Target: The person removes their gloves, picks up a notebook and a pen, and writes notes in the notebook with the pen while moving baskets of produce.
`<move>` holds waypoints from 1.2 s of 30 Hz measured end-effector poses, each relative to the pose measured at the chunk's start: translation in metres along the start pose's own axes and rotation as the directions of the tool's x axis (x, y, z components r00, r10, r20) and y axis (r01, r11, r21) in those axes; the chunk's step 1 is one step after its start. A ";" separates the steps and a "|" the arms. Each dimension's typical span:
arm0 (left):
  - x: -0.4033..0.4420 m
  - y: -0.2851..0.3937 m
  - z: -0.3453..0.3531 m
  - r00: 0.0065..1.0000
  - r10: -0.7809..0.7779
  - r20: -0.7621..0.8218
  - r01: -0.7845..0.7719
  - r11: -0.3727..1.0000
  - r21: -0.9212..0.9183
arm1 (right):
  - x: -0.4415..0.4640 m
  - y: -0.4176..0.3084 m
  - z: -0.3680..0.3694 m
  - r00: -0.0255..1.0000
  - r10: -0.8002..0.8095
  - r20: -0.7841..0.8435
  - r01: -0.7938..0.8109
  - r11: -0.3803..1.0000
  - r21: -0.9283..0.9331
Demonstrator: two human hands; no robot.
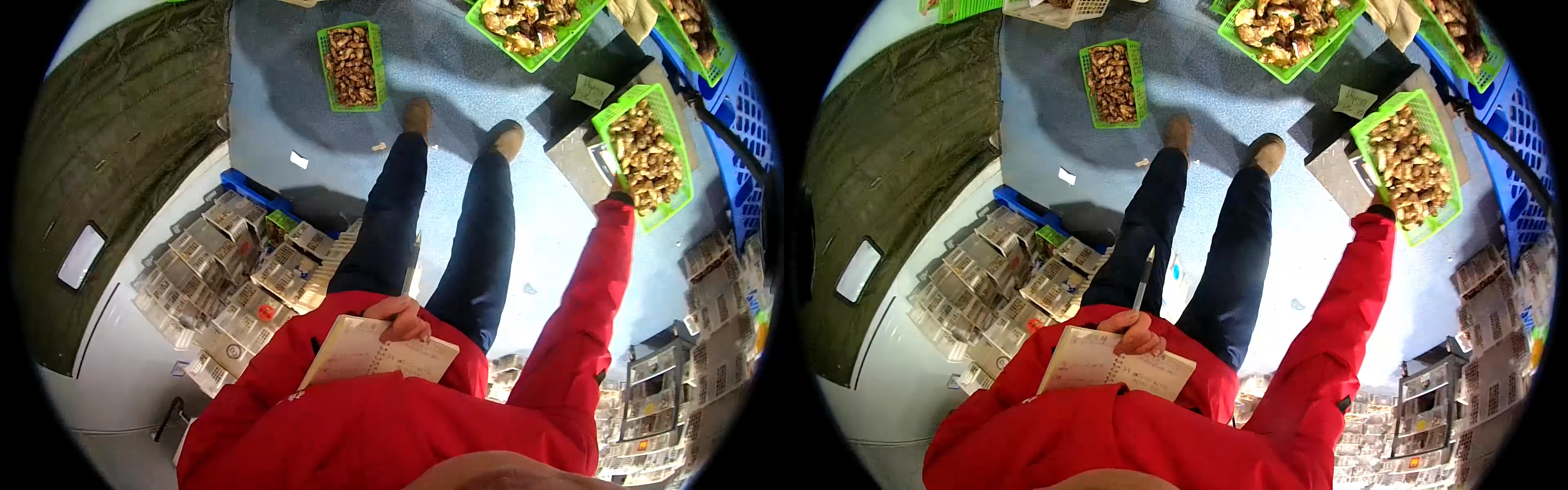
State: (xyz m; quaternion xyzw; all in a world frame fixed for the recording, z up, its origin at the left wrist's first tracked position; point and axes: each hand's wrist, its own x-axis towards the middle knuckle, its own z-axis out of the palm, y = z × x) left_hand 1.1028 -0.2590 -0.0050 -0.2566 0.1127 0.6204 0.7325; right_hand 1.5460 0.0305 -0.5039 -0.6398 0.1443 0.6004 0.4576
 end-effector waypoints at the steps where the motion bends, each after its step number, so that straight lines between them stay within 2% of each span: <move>1: -0.002 0.005 -0.002 0.999 0.009 0.044 -0.009 1.000 -0.010 | -0.023 0.012 0.010 1.000 -0.002 0.001 0.002 1.000 -0.020; 9: -0.036 0.044 0.009 0.998 0.058 0.040 -0.057 0.998 -0.027 | -0.187 0.169 0.005 0.994 0.069 -0.080 -0.088 0.961 -0.262; 12: -0.052 0.059 0.003 0.997 0.070 0.038 -0.067 0.995 -0.075 | -0.223 0.222 0.034 0.998 0.059 -0.003 -0.052 0.853 -0.520; 14: -0.064 0.072 0.004 0.998 0.054 -0.032 -0.057 0.994 -0.096 | -0.261 0.248 0.087 0.962 0.079 0.261 0.184 0.518 -0.835; 15: -0.069 0.080 -0.005 0.996 0.080 0.041 -0.076 0.993 -0.086 | -0.267 0.272 0.102 0.934 0.098 0.343 0.249 0.510 -0.824; 16: -0.074 0.086 -0.005 0.995 0.095 0.017 -0.093 0.990 -0.105 | -0.257 0.290 0.115 0.898 0.121 0.422 0.311 0.503 -0.806; 17: -0.078 0.092 -0.002 0.994 0.109 -0.007 -0.109 0.987 -0.122 | -0.216 0.315 0.117 0.797 0.058 0.602 0.584 0.184 -0.791; 19: -0.086 0.105 -0.008 0.992 0.129 0.001 -0.127 0.979 -0.160 | -0.202 0.342 0.150 0.736 0.159 0.658 0.677 -0.190 -0.711; 20: -0.089 0.112 -0.011 0.987 0.159 0.025 -0.151 0.970 -0.192 | -0.235 0.355 0.194 0.807 0.239 0.540 0.587 -0.222 -0.778; 22: -0.094 0.122 -0.014 0.973 0.220 0.062 -0.197 0.945 -0.260 | -0.242 0.392 0.235 0.821 0.158 0.548 0.562 -0.386 -0.731; 23: -0.101 0.117 -0.037 0.929 0.309 0.204 -0.255 0.933 -0.252 | -0.255 0.404 0.253 0.843 0.133 0.521 0.521 -0.437 -0.733; 26: -0.106 0.142 -0.032 0.938 0.303 0.171 -0.256 0.934 -0.250 | -0.266 0.433 0.293 0.882 0.083 0.464 0.434 -0.526 -0.731; 27: -0.110 0.151 -0.025 0.960 0.268 0.076 -0.243 0.939 -0.244 | -0.265 0.441 0.301 0.886 0.060 0.460 0.414 -0.548 -0.727; 30: -0.109 0.175 -0.014 0.969 0.246 0.025 -0.232 0.939 -0.253 | -0.250 0.459 0.314 0.892 0.009 0.452 0.372 -0.582 -0.723; 32: -0.105 0.185 -0.017 0.965 0.260 0.039 -0.245 0.944 -0.222 | -0.239 0.462 0.322 0.900 0.023 0.434 0.369 -0.570 -0.734; 36: -0.092 0.183 -0.033 0.941 0.336 0.029 -0.327 0.930 -0.166 | -0.211 0.476 0.336 0.883 -0.043 0.467 0.334 -0.641 -0.691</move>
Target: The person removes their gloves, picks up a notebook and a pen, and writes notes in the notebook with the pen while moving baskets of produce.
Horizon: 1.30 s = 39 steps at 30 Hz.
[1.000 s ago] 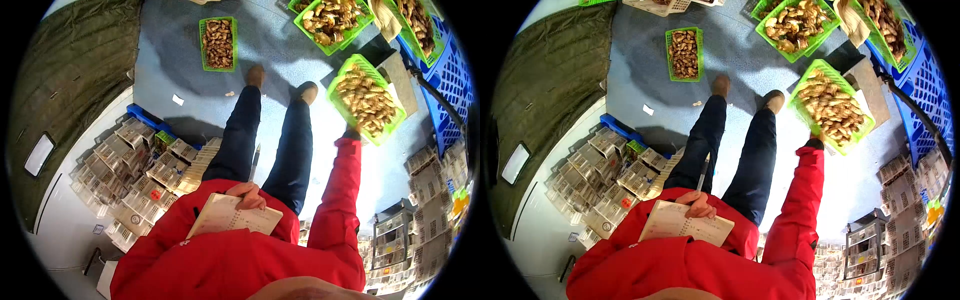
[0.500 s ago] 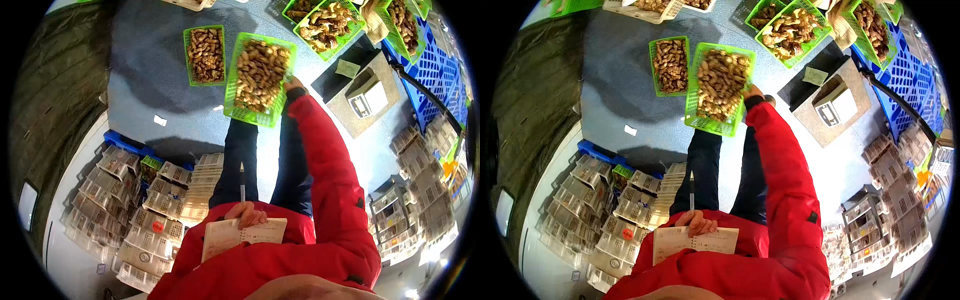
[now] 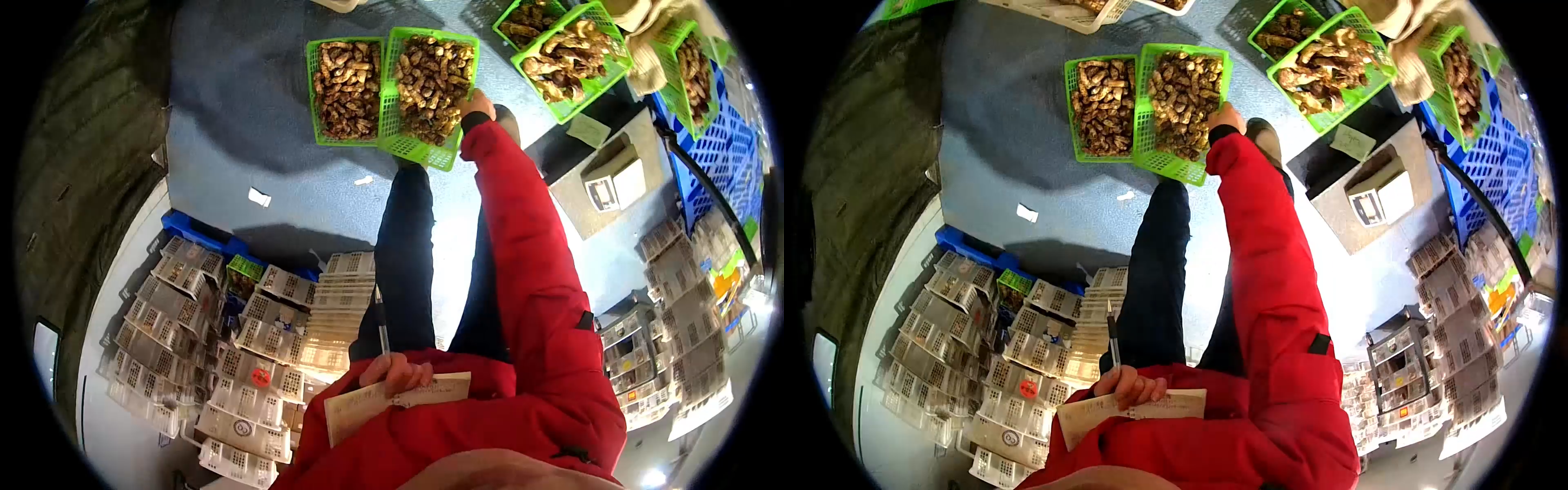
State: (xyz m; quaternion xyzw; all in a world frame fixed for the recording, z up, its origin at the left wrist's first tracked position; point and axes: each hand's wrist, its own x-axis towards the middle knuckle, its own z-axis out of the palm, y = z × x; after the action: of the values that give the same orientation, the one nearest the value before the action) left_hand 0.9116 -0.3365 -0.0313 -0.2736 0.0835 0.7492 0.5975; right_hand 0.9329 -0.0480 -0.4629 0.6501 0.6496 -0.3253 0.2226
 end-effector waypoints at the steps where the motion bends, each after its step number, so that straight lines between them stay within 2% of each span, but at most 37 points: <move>1: 0.010 0.005 0.009 0.991 -0.064 -0.115 0.072 0.995 0.066 | 0.006 -0.002 -0.002 1.000 0.001 0.025 -0.002 1.000 0.025; 4: 0.021 -0.003 0.006 0.992 0.001 -0.127 0.006 0.999 0.050 | 0.042 0.010 0.026 0.991 -0.120 -0.066 0.127 0.986 0.109; 5: 0.027 -0.005 0.005 0.993 -0.001 -0.118 0.003 1.000 0.018 | 0.050 0.011 0.031 0.996 -0.083 -0.040 0.089 0.975 0.204; 6: 0.033 -0.008 0.002 0.991 0.005 -0.131 0.000 0.999 0.037 | 0.061 0.020 0.047 0.971 -0.141 -0.191 0.177 0.966 0.189; 8: 0.038 -0.017 0.005 0.987 -0.006 -0.161 0.016 0.998 0.059 | 0.077 0.044 0.051 0.997 -0.048 0.067 -0.001 0.813 0.582; 9: 0.038 -0.024 0.012 0.984 -0.011 -0.178 0.020 0.999 0.048 | 0.080 0.055 0.041 0.957 -0.074 0.281 -0.162 0.666 0.728; 10: 0.044 -0.028 0.015 0.984 -0.018 -0.178 0.027 0.999 0.046 | 0.083 0.063 0.032 0.925 -0.102 0.367 -0.220 0.645 0.732; 12: 0.061 -0.033 0.017 0.985 -0.036 -0.166 0.046 0.997 0.057 | 0.077 0.084 -0.011 0.915 -0.225 0.336 -0.163 0.555 0.815; 13: 0.065 -0.038 0.022 0.984 -0.042 -0.174 0.054 0.996 0.064 | 0.067 0.085 -0.056 0.952 -0.153 0.264 -0.131 0.578 0.806; 14: 0.068 -0.044 0.028 0.981 -0.046 -0.187 0.060 0.996 0.071 | 0.070 0.106 -0.082 0.989 -0.085 0.120 -0.080 0.373 0.924; 15: 0.071 -0.048 0.025 0.989 -0.074 -0.128 0.083 0.994 0.064 | 0.110 0.158 -0.078 0.956 -0.134 -0.260 0.289 0.306 0.907; 17: 0.082 -0.056 0.037 0.977 -0.086 -0.198 0.101 0.993 0.067 | 0.137 0.226 -0.144 0.902 0.072 -0.427 0.381 0.335 0.862; 18: 0.088 -0.061 0.041 0.968 -0.087 -0.236 0.106 0.992 0.069 | 0.152 0.250 -0.163 0.799 0.176 -0.575 0.402 0.555 0.729; 20: 0.099 -0.072 0.039 0.980 -0.080 -0.183 0.094 0.993 0.070 | 0.180 0.286 -0.180 0.782 0.309 -0.542 0.172 0.729 0.663; 21: 0.101 -0.076 0.037 0.982 -0.083 -0.170 0.097 0.992 0.076 | 0.196 0.294 -0.187 0.911 0.324 -0.256 -0.002 0.623 0.783; 22: 0.104 -0.079 0.036 0.984 -0.084 -0.158 0.099 0.992 0.085 | 0.208 0.298 -0.186 0.968 0.249 -0.005 -0.116 0.469 0.876; 24: 0.111 -0.090 0.039 0.975 -0.070 -0.210 0.089 0.993 0.083 | 0.231 0.297 -0.166 0.987 0.095 0.129 -0.152 0.287 0.946; 26: 0.114 -0.100 0.043 0.966 -0.067 -0.248 0.092 0.992 0.088 | 0.248 0.294 -0.147 0.986 0.104 0.129 -0.153 0.269 0.951; 27: 0.117 -0.103 0.044 0.965 -0.071 -0.253 0.099 0.990 0.099 | 0.257 0.298 -0.141 0.986 0.147 0.081 -0.146 0.516 0.844; 28: 0.121 -0.105 0.044 0.965 -0.075 -0.253 0.106 0.988 0.112 | 0.261 0.299 -0.139 0.985 0.166 0.038 -0.150 0.737 0.659; 30: 0.125 -0.113 0.050 0.953 -0.070 -0.296 0.113 0.985 0.130 | 0.260 0.300 -0.132 0.986 0.165 0.011 -0.120 0.668 0.734; 31: 0.126 -0.118 0.054 0.945 -0.072 -0.319 0.120 0.984 0.133 | 0.270 0.314 -0.115 0.994 0.098 -0.050 -0.028 0.664 0.747; 32: 0.127 -0.123 0.057 0.946 -0.079 -0.315 0.126 0.983 0.132 | 0.234 0.287 -0.136 0.978 0.099 -0.181 0.037 0.779 0.626; 33: 0.130 -0.127 0.058 0.948 -0.089 -0.306 0.135 0.982 0.132 | 0.223 0.282 -0.133 0.956 0.119 -0.269 0.023 0.881 0.472; 34: 0.132 -0.130 0.058 0.950 -0.099 -0.296 0.145 0.980 0.136 | 0.179 0.247 -0.163 0.921 0.110 -0.375 0.007 0.955 0.298; 36: 0.133 -0.133 0.059 0.958 -0.130 -0.256 0.170 0.975 0.143 | 0.143 0.235 -0.163 0.918 0.253 -0.306 -0.058 0.848 0.527; 37: 0.133 -0.135 0.061 0.960 -0.147 -0.237 0.185 0.972 0.147 | 0.135 0.244 -0.150 0.915 0.267 -0.304 -0.066 0.841 0.538; 38: 0.135 -0.139 0.067 0.957 -0.129 -0.261 0.174 0.972 0.156 | 0.105 0.236 -0.166 0.909 0.317 -0.270 -0.075 0.763 0.642; 39: 0.136 -0.143 0.075 0.951 -0.117 -0.287 0.168 0.972 0.162 | 0.087 0.240 -0.162 0.911 0.378 -0.165 -0.074 0.544 0.836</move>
State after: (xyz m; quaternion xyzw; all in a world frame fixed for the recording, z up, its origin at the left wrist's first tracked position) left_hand 1.0048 -0.1481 -0.0095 -0.3239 0.2149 0.6475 0.6555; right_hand 1.1871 0.1147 -0.4456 0.8021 0.3628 -0.4423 -0.1714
